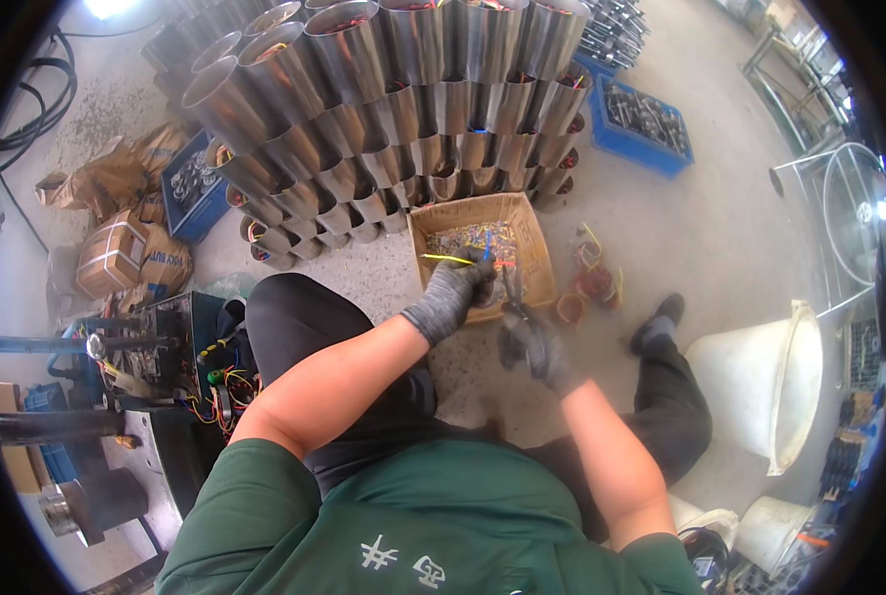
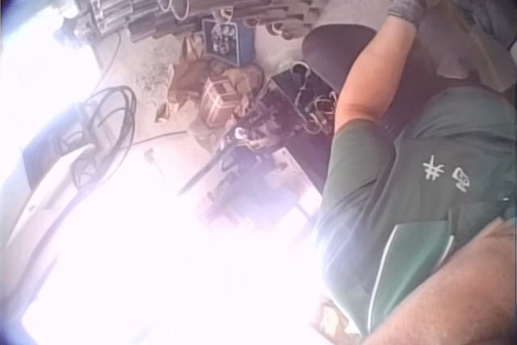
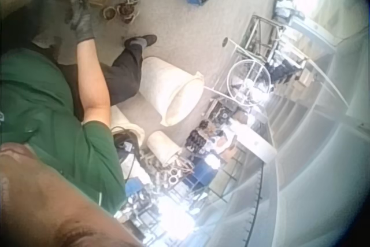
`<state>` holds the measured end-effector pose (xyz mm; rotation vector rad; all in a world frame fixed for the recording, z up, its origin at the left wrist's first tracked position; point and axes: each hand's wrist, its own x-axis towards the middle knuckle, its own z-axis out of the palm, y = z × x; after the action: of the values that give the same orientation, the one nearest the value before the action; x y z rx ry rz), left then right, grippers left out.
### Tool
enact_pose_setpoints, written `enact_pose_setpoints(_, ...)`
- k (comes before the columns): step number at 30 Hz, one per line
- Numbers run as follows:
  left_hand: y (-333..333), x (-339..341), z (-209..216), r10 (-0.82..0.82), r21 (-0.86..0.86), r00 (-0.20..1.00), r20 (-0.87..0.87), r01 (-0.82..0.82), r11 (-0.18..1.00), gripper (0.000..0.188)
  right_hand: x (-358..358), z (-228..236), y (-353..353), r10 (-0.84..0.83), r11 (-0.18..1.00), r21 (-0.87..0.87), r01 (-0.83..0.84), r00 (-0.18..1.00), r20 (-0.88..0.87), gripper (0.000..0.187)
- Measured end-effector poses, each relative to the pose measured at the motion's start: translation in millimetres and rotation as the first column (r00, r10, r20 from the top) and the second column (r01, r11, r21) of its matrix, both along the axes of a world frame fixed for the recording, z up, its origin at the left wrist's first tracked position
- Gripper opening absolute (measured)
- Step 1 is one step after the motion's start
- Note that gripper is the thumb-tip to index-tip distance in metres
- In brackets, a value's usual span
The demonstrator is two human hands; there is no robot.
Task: Cutting and trimming wires on small electrical coil components using pliers.
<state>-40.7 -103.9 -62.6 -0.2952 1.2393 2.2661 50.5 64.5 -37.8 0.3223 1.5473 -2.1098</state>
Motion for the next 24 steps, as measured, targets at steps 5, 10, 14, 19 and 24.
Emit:
enact_pose_setpoints(5,3.3,1.2,2.2,-0.019,0.016,1.0,0.008,0.019,1.0,0.01,0.5,-1.4,-1.9,-0.031,0.999,-0.047,0.023,0.985,-0.167,0.036)
enact_pose_setpoints(10,7.7,4.5,0.3,-0.084,-0.166,0.993,-0.086,0.069,0.984,0.01,-4.7,-1.6,0.0,-0.093,0.995,-0.023,0.093,0.996,-0.003,0.033)
enact_pose_setpoints(14,9.7,0.8,-3.8,-0.079,-0.132,0.997,-0.001,0.078,0.988,0.011,-7.9,-25.4,13.5,-0.122,0.992,-0.014,0.122,0.993,0.011,0.027)
enact_pose_setpoints(19,7.0,6.4,-12.1,-0.171,-0.425,0.968,-0.184,0.078,0.902,0.014,-8.0,-4.1,14.7,-0.192,0.98,0.048,0.192,0.981,-0.009,0.024)
enact_pose_setpoints(24,8.3,5.3,21.5,-0.706,-0.92,0.66,-0.259,0.055,0.389,0.016,-14.8,-0.7,16.2,-0.27,0.956,-0.082,0.283,0.952,0.145,0.025)
